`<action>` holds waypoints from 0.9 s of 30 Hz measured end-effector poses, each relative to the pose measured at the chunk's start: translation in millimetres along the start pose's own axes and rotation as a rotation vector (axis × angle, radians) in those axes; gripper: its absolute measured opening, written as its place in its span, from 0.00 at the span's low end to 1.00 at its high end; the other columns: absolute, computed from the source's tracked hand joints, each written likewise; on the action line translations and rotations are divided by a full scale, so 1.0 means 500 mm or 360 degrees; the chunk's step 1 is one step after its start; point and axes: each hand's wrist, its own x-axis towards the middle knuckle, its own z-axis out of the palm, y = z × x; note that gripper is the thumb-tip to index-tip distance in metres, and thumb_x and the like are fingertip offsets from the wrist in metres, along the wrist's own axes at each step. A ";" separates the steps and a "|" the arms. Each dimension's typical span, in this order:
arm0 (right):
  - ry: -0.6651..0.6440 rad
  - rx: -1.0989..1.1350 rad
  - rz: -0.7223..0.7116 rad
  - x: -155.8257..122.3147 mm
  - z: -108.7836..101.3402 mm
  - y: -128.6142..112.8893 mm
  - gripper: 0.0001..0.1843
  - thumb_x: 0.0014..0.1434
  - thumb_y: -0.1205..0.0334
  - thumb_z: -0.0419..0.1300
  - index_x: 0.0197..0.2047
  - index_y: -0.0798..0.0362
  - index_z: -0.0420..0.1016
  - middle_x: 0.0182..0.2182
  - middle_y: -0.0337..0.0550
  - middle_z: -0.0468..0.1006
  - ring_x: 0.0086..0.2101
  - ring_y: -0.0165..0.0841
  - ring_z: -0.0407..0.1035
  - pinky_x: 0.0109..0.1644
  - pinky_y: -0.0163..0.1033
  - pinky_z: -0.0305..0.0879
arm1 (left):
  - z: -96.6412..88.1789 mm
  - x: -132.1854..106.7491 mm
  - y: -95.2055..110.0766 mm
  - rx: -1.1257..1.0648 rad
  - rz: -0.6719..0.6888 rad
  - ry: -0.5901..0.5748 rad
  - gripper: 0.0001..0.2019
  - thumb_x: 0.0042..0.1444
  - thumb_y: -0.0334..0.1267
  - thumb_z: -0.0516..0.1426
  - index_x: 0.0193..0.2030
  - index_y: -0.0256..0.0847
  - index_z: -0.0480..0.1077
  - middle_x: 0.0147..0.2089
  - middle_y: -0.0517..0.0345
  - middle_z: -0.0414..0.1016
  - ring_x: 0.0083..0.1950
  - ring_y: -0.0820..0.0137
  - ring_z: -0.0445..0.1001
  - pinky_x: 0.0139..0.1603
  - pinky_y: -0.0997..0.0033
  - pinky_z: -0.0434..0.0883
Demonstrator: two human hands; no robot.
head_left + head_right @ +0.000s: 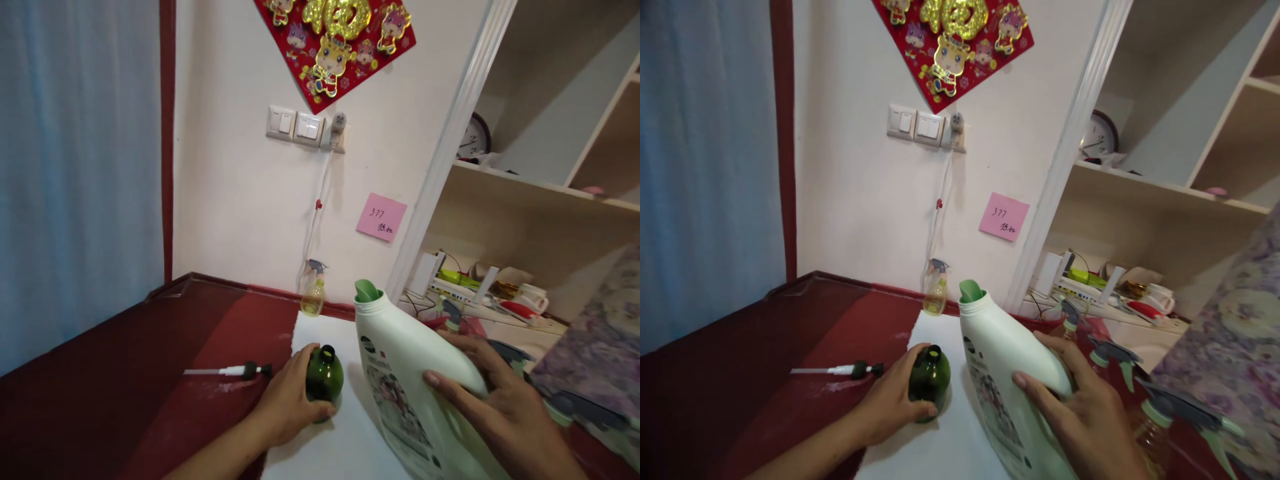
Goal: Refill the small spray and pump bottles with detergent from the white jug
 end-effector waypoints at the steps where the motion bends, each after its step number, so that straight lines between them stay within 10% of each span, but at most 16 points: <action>1: -0.0050 -0.0055 -0.0048 -0.008 -0.015 -0.002 0.34 0.45 0.35 0.67 0.52 0.43 0.77 0.43 0.44 0.86 0.32 0.45 0.81 0.30 0.43 0.79 | 0.000 0.000 0.000 0.0002 0.0010 0.0001 0.47 0.39 0.38 0.69 0.68 0.42 0.58 0.68 0.40 0.66 0.68 0.48 0.64 0.68 0.48 0.60; 9: -0.0152 -0.0510 -0.0798 -0.043 -0.075 -0.025 0.24 0.52 0.41 0.68 0.52 0.34 0.78 0.35 0.36 0.87 0.25 0.40 0.81 0.21 0.35 0.74 | 0.003 0.003 -0.004 0.0004 0.0096 0.0031 0.47 0.39 0.39 0.70 0.68 0.43 0.59 0.68 0.41 0.67 0.68 0.46 0.65 0.67 0.47 0.62; 27: -0.0100 -0.1400 -0.1511 -0.038 -0.055 -0.069 0.25 0.68 0.45 0.48 0.60 0.50 0.68 0.44 0.48 0.86 0.34 0.42 0.83 0.25 0.38 0.80 | -0.001 0.002 0.000 0.0064 0.0095 -0.0011 0.47 0.39 0.42 0.70 0.68 0.43 0.58 0.67 0.43 0.67 0.67 0.48 0.65 0.67 0.49 0.63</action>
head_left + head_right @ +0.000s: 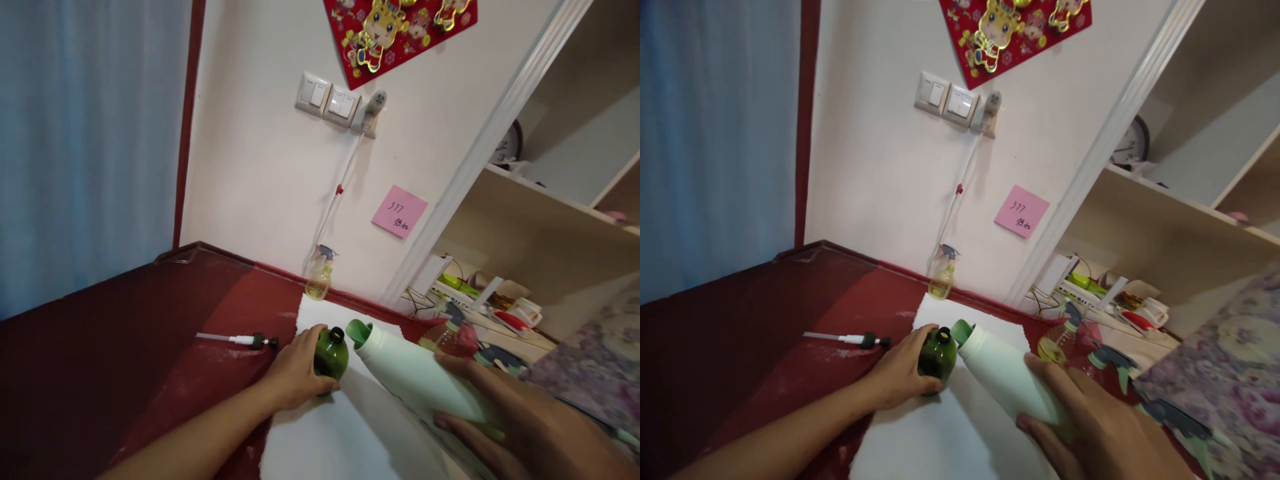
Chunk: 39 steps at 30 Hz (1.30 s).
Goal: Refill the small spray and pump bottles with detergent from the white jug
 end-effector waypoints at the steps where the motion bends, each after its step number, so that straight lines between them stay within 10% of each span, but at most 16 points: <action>1: 0.0006 -0.0006 -0.0009 0.004 -0.001 -0.002 0.25 0.69 0.45 0.48 0.59 0.50 0.69 0.44 0.48 0.86 0.33 0.43 0.83 0.25 0.39 0.80 | -0.001 0.000 0.000 -0.0001 0.0004 0.0002 0.47 0.39 0.42 0.70 0.67 0.43 0.58 0.67 0.43 0.68 0.67 0.48 0.66 0.67 0.49 0.63; 39: 0.0031 -0.0140 -0.0231 0.042 0.000 -0.017 0.22 0.72 0.55 0.42 0.56 0.54 0.71 0.34 0.51 0.83 0.25 0.39 0.80 0.20 0.38 0.74 | 0.000 0.002 -0.001 0.0007 0.0025 -0.0028 0.46 0.41 0.45 0.69 0.68 0.43 0.57 0.67 0.41 0.67 0.67 0.46 0.65 0.66 0.44 0.63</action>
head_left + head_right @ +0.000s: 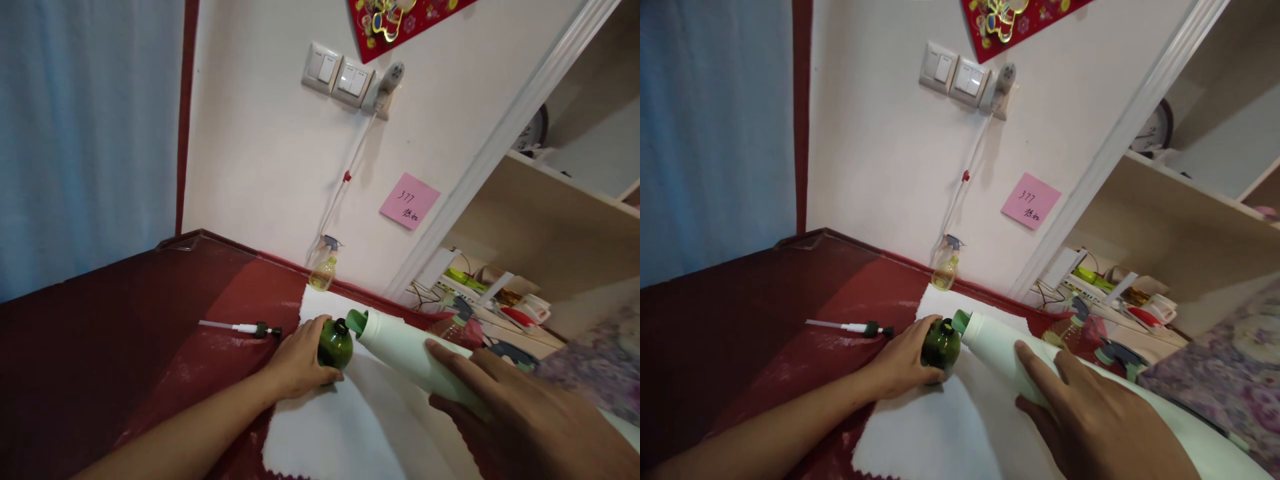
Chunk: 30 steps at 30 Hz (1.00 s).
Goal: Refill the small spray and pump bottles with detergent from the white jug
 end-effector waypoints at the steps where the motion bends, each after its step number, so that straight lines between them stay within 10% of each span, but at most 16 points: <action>1: -0.0014 0.0006 0.0002 -0.001 0.001 0.000 0.21 0.72 0.55 0.43 0.57 0.54 0.70 0.35 0.51 0.83 0.25 0.39 0.80 0.20 0.38 0.74 | -0.001 -0.001 0.000 -0.0002 0.0004 0.0002 0.46 0.41 0.45 0.69 0.68 0.43 0.57 0.67 0.41 0.67 0.67 0.46 0.65 0.66 0.44 0.64; 30: -0.0110 0.0011 -0.0002 -0.018 0.004 0.004 0.21 0.69 0.57 0.47 0.60 0.51 0.69 0.31 0.44 0.78 0.22 0.34 0.75 0.20 0.36 0.69 | -0.002 0.000 0.002 -0.0002 0.0000 0.0017 0.46 0.40 0.46 0.70 0.67 0.44 0.59 0.64 0.42 0.70 0.63 0.46 0.68 0.62 0.44 0.66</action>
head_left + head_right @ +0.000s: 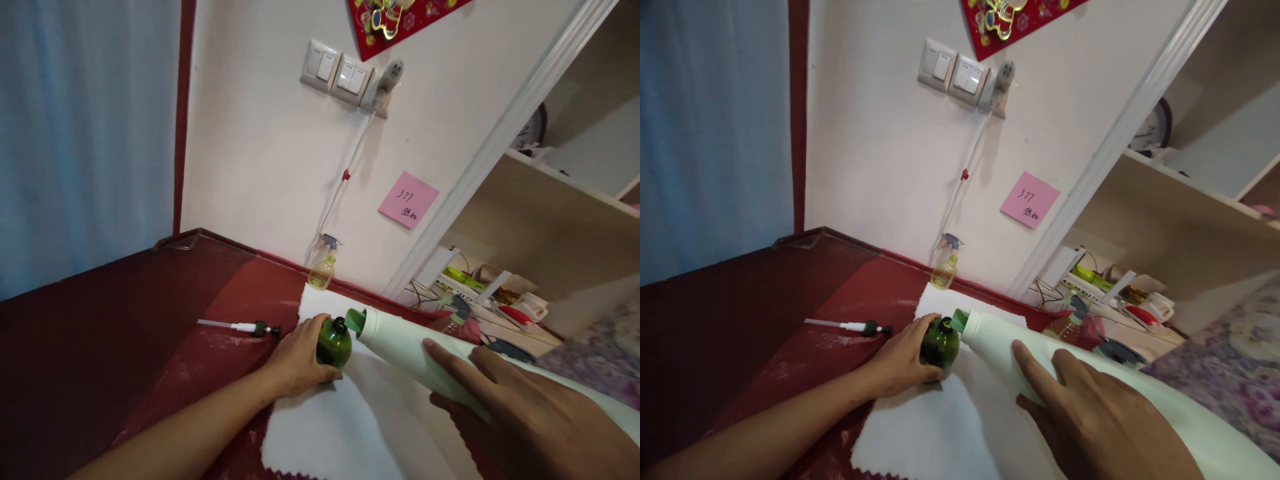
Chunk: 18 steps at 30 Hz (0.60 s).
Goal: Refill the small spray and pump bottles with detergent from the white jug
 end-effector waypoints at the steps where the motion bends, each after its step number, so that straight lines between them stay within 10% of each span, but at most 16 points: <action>1: 0.0005 0.0002 0.0000 0.000 0.000 0.001 0.21 0.69 0.57 0.46 0.60 0.51 0.69 0.32 0.44 0.77 0.22 0.34 0.75 0.20 0.37 0.69 | 0.000 0.000 0.000 0.0002 -0.0003 0.0000 0.46 0.40 0.46 0.70 0.67 0.44 0.59 0.64 0.42 0.70 0.63 0.45 0.68 0.62 0.44 0.67; 18: -0.0022 0.0010 0.0024 -0.002 -0.001 0.001 0.21 0.70 0.56 0.46 0.61 0.49 0.68 0.29 0.41 0.75 0.21 0.34 0.72 0.19 0.36 0.64 | 0.001 0.000 -0.001 0.0000 0.0020 0.0000 0.45 0.40 0.45 0.70 0.66 0.44 0.59 0.65 0.44 0.69 0.64 0.46 0.67 0.63 0.46 0.66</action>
